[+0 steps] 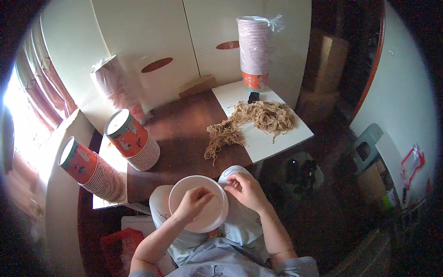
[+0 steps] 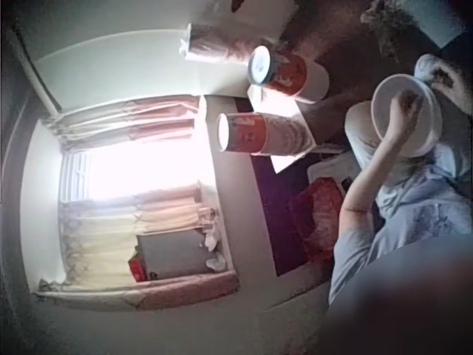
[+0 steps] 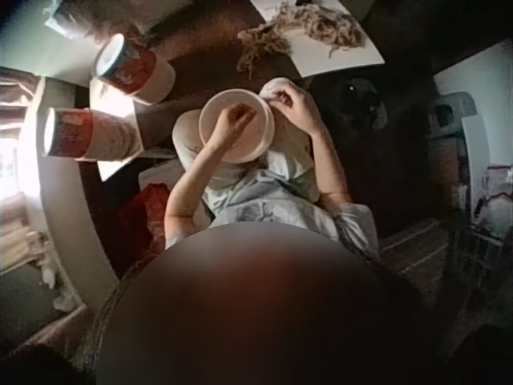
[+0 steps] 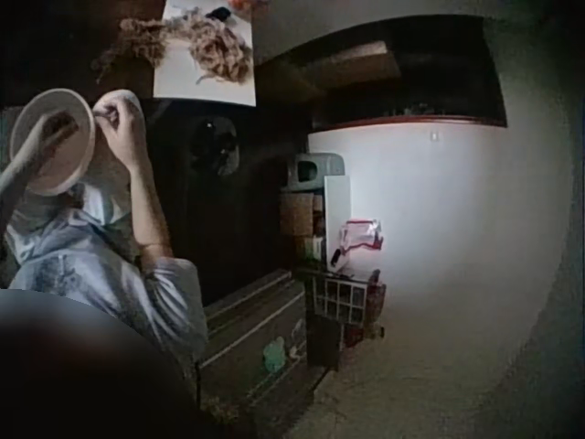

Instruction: Tying small bundles of shredded brown material with white string.

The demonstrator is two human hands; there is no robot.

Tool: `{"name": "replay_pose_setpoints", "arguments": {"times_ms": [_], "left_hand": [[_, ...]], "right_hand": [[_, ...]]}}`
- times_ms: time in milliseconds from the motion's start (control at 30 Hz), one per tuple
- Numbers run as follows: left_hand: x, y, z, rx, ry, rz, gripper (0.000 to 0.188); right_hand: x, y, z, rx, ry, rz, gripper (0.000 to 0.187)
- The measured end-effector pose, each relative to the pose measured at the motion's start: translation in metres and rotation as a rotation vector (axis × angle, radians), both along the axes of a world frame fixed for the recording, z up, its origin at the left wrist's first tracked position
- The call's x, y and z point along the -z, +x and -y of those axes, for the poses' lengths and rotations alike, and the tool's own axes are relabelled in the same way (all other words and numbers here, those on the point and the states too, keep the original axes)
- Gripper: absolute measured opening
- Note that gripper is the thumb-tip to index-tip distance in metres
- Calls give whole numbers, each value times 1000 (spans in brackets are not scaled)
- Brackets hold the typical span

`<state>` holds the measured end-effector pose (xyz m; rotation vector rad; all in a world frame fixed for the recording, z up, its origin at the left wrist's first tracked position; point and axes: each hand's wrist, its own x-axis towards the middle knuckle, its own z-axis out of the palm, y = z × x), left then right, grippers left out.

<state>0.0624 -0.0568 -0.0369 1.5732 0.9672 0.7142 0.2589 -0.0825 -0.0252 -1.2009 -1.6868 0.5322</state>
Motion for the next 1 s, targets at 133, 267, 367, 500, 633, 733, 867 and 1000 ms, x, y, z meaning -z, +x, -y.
{"name": "replay_pose_setpoints", "arguments": {"times_ms": [133,267,367,500,633,733,867,1000], "left_hand": [[-3,5,5,-59,-15,22,17],[-3,11,9,-257,-276,204,13],[4,18,15,-399,-527,399,11],[9,30,24,-519,-634,536,11],[8,36,28,-591,-684,619,9],[8,40,29,-585,-719,636,8],[10,39,30,-563,-736,698,7],[10,39,31,-576,-750,714,8]], "right_hand": [[10,2,2,11,-95,-19,14],[17,0,1,-8,-108,23,13],[20,-3,0,-28,-150,-24,14],[27,-5,0,-29,-178,-93,13],[29,-7,-1,-41,-200,-115,15],[33,-8,-1,-46,-211,-144,15],[37,-7,-3,-59,-201,-175,15],[37,-7,-2,-63,-203,-166,15]]}}
